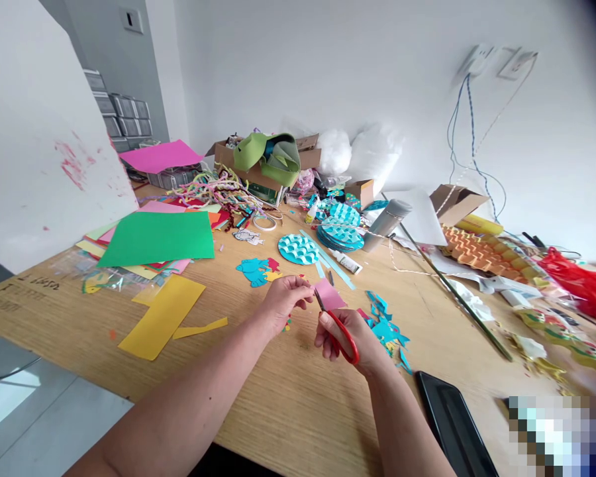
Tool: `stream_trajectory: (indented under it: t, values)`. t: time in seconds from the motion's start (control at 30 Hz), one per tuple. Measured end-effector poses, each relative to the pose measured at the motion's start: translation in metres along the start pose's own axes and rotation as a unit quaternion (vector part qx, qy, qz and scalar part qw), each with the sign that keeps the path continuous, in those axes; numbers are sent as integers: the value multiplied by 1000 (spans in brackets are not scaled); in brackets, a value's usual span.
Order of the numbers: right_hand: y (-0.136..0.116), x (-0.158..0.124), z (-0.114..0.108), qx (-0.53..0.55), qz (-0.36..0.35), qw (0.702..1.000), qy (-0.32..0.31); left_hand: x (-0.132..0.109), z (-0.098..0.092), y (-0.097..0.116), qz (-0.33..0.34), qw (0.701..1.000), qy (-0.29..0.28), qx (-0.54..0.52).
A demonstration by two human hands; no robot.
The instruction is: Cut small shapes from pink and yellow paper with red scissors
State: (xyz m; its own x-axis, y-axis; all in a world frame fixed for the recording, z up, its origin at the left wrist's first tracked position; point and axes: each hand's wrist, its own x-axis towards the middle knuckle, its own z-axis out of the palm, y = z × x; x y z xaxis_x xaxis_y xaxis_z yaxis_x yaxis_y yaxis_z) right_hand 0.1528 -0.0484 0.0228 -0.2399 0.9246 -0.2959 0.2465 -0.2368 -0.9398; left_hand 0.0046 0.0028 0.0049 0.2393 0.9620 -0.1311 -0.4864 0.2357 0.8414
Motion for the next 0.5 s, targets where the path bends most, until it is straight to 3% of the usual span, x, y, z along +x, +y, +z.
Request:
stream_trajectory:
  t: [0.2, 0.33, 0.5]
  values:
    - [0, -6, -7, -26, -1, 997, -78, 6, -4, 0, 12, 996, 85, 31]
    - [-1, -8, -9, 1, -47, 996, -74, 4, -2, 1, -12, 998, 53, 26]
    - [-5, -6, -5, -30, -1, 999, -23, 0, 0, 2, -26, 1000, 12, 4]
